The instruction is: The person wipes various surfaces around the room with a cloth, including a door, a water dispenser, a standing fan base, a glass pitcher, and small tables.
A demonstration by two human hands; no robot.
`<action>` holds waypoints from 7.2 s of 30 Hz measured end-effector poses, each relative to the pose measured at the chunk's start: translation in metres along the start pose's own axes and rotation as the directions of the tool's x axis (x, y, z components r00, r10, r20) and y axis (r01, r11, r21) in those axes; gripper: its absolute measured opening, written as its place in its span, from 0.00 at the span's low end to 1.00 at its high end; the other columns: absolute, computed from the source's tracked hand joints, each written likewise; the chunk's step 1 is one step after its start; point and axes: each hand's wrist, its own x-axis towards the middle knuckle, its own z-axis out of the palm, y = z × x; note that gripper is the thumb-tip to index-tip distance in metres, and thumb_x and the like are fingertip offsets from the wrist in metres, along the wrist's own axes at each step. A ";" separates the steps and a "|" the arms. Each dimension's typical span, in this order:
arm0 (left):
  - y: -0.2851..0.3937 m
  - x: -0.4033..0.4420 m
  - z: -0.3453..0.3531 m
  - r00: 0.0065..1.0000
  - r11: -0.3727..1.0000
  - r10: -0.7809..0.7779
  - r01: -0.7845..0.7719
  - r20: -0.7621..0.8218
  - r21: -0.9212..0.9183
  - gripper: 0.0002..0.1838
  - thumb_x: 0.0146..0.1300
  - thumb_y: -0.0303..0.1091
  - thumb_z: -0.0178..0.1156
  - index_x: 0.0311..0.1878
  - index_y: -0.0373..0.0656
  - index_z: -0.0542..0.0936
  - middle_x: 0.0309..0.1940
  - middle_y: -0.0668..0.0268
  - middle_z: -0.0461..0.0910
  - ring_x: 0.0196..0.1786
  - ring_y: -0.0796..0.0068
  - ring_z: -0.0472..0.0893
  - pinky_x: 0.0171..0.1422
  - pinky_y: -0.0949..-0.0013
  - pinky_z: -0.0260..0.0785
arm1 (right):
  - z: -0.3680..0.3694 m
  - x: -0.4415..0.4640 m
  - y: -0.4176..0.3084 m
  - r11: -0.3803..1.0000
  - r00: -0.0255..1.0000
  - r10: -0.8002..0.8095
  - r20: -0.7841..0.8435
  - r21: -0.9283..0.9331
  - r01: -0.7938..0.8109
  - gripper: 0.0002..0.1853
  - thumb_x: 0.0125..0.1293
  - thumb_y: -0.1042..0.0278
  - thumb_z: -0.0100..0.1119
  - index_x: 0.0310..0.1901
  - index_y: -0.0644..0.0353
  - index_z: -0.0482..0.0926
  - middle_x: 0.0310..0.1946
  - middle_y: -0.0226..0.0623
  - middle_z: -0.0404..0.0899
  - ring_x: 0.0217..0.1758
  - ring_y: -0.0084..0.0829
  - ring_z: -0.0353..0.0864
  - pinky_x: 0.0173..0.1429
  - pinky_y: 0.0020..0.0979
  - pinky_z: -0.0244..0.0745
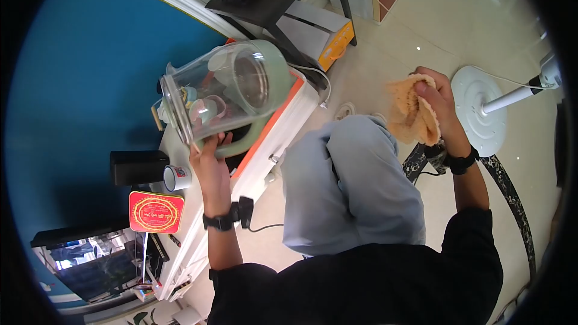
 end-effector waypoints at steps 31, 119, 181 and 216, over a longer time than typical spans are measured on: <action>-0.046 0.154 -0.021 0.990 0.933 -0.022 0.069 -0.136 0.352 0.15 0.56 0.15 0.56 0.48 0.30 0.80 0.41 0.59 0.83 0.40 0.69 0.84 0.44 0.67 0.76 | -0.061 -0.040 0.091 0.942 0.891 0.306 -0.337 0.240 -0.233 0.14 0.73 0.60 0.56 0.44 0.65 0.80 0.34 0.27 0.80 0.35 0.16 0.77 0.41 0.20 0.71; -0.080 0.037 -0.014 0.910 0.753 0.198 -0.379 0.365 0.538 0.33 0.62 0.21 0.63 0.72 0.36 0.67 0.62 0.55 0.75 0.55 0.65 0.83 0.63 0.66 0.71 | 0.106 0.122 0.093 0.963 0.956 0.002 0.292 -0.258 0.077 0.21 0.66 0.65 0.66 0.58 0.62 0.75 0.48 0.35 0.81 0.49 0.28 0.81 0.53 0.29 0.77; -0.066 0.095 0.079 0.623 0.307 0.610 -0.755 0.489 0.579 0.36 0.56 0.17 0.61 0.71 0.35 0.68 0.69 0.47 0.69 0.69 0.45 0.72 0.71 0.57 0.67 | 0.195 0.192 0.104 0.188 0.369 -0.708 0.603 -0.343 0.920 0.21 0.57 0.70 0.61 0.54 0.54 0.78 0.59 0.29 0.75 0.54 0.35 0.81 0.53 0.34 0.82; -0.075 0.204 0.306 0.660 0.135 0.521 -0.690 0.541 0.711 0.24 0.67 0.28 0.57 0.66 0.38 0.73 0.57 0.51 0.81 0.54 0.51 0.83 0.56 0.58 0.76 | 0.052 0.326 0.117 0.378 0.598 -0.774 0.209 -0.605 0.701 0.18 0.52 0.73 0.67 0.47 0.58 0.77 0.48 0.33 0.79 0.57 0.38 0.79 0.78 0.42 0.62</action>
